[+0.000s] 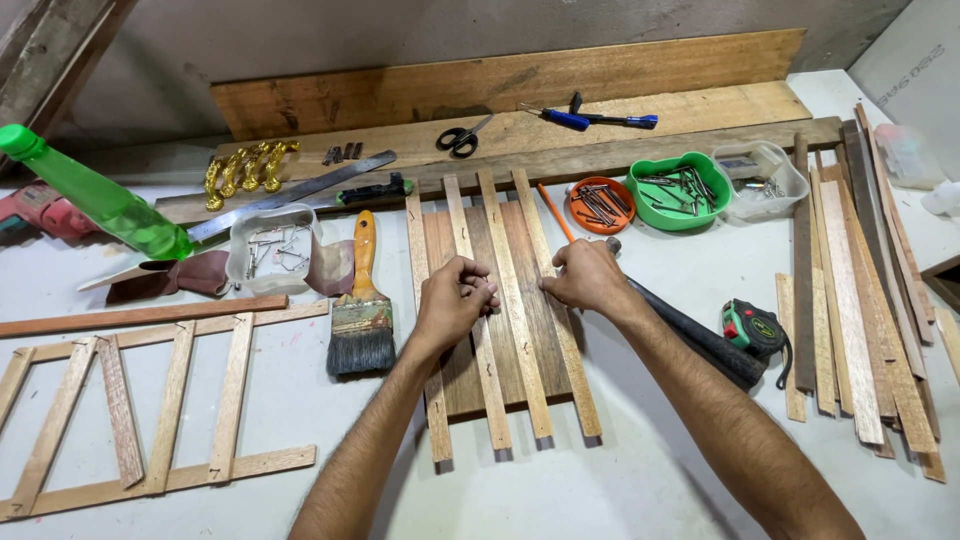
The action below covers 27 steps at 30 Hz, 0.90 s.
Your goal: The person arranges thin wooden slats in a row on a wooden board at a workbench, positions nails on the slats, and hammers them in. They handle a small label, reposition the slats, and measure the assembly with a tape measure.
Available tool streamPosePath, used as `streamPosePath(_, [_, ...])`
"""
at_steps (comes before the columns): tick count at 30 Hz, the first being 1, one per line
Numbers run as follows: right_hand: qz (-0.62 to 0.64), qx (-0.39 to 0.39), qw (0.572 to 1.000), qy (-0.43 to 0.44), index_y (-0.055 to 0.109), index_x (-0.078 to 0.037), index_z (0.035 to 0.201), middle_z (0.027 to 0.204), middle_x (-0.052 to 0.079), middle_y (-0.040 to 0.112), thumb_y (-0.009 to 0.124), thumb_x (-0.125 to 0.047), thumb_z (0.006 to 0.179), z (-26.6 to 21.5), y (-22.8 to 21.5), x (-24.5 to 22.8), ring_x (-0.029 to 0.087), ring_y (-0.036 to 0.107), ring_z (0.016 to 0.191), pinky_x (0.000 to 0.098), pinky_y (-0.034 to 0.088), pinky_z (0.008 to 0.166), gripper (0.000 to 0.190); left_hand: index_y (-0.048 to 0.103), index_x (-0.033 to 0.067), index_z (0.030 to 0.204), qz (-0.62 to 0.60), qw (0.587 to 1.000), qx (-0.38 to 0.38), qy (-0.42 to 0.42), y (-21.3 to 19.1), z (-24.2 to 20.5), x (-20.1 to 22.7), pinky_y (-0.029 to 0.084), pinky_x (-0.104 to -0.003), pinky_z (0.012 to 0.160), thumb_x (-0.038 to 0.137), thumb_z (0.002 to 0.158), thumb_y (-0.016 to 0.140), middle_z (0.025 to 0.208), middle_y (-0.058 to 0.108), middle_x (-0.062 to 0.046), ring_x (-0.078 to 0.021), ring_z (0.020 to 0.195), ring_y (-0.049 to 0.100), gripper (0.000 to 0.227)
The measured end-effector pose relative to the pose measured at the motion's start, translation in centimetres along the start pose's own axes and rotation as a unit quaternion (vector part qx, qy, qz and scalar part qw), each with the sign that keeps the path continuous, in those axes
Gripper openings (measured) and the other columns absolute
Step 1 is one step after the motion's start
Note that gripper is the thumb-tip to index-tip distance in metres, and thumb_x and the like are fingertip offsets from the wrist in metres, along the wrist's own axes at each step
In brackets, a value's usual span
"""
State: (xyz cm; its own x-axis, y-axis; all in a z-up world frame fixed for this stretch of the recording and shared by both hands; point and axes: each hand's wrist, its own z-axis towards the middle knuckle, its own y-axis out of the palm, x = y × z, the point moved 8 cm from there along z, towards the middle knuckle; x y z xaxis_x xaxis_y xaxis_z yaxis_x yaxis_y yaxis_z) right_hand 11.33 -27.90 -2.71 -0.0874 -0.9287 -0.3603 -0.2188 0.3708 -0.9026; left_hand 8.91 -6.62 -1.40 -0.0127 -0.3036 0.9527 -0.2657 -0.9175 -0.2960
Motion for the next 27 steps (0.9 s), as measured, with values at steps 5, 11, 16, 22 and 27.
streamPosePath(5, [0.010, 0.003, 1.000, -0.003, 0.070, 0.005, 0.121, 0.074, 0.020, 0.075, 0.081, -0.030, 0.089, -0.2, -0.1, 0.0, 0.019, 0.072, 0.055, 0.0312, 0.061, 0.049, 0.048, 0.060, -0.0021, 0.110, 0.003, 1.000, 0.004, 0.010, 0.1, 0.1, -0.1, 0.064, -0.024, 0.066, 0.006, 0.097, 0.066, 0.091, 0.070, -0.010, -0.0137, 0.081, 0.077, 0.017])
streamPosePath(11, [0.026, -0.006, 1.000, 0.003, 0.070, 0.006, 0.119, 0.078, 0.022, 0.075, 0.082, -0.028, 0.088, -0.3, -0.2, -0.1, 0.020, 0.073, 0.056, 0.0314, 0.062, 0.047, 0.048, 0.059, -0.0023, 0.111, 0.025, 0.999, 0.022, 0.015, 0.1, 0.0, -0.3, 0.065, -0.024, 0.067, 0.006, 0.095, 0.068, 0.093, 0.071, -0.010, -0.0136, 0.082, 0.077, 0.020])
streamPosePath(16, [0.040, -0.010, 0.999, 0.004, 0.070, 0.008, 0.118, 0.079, 0.023, 0.075, 0.083, -0.026, 0.087, -0.8, -0.8, -0.4, 0.020, 0.073, 0.056, 0.0308, 0.062, 0.046, 0.048, 0.066, -0.0008, 0.107, 0.035, 0.998, 0.036, 0.028, -0.2, -0.7, 0.4, 0.065, -0.026, 0.071, 0.007, 0.095, 0.070, 0.093, 0.075, -0.010, -0.0139, 0.083, 0.078, 0.015])
streamPosePath(22, [0.070, -0.021, 0.997, -0.007, 0.067, 0.011, 0.120, 0.075, 0.025, 0.076, 0.082, -0.025, 0.088, -0.9, -1.0, 0.5, 0.020, 0.074, 0.055, 0.0298, 0.062, 0.045, 0.050, 0.073, 0.0031, 0.104, -0.006, 0.998, 0.042, 0.036, -0.1, -0.8, 0.0, 0.066, -0.027, 0.074, 0.011, 0.098, 0.067, 0.090, 0.078, -0.008, -0.0137, 0.084, 0.078, 0.011])
streamPosePath(27, [0.072, 0.071, 0.993, -0.054, 0.073, 0.004, 0.118, 0.081, 0.018, 0.076, 0.080, -0.038, 0.089, -1.8, -4.3, 4.5, 0.021, 0.076, 0.065, 0.0379, 0.064, 0.063, 0.051, 0.072, 0.0062, 0.109, 0.034, 0.997, 0.046, 0.059, -0.3, -0.4, 1.8, 0.067, -0.032, 0.070, 0.013, 0.099, 0.064, 0.094, 0.078, -0.007, -0.0139, 0.084, 0.077, 0.014])
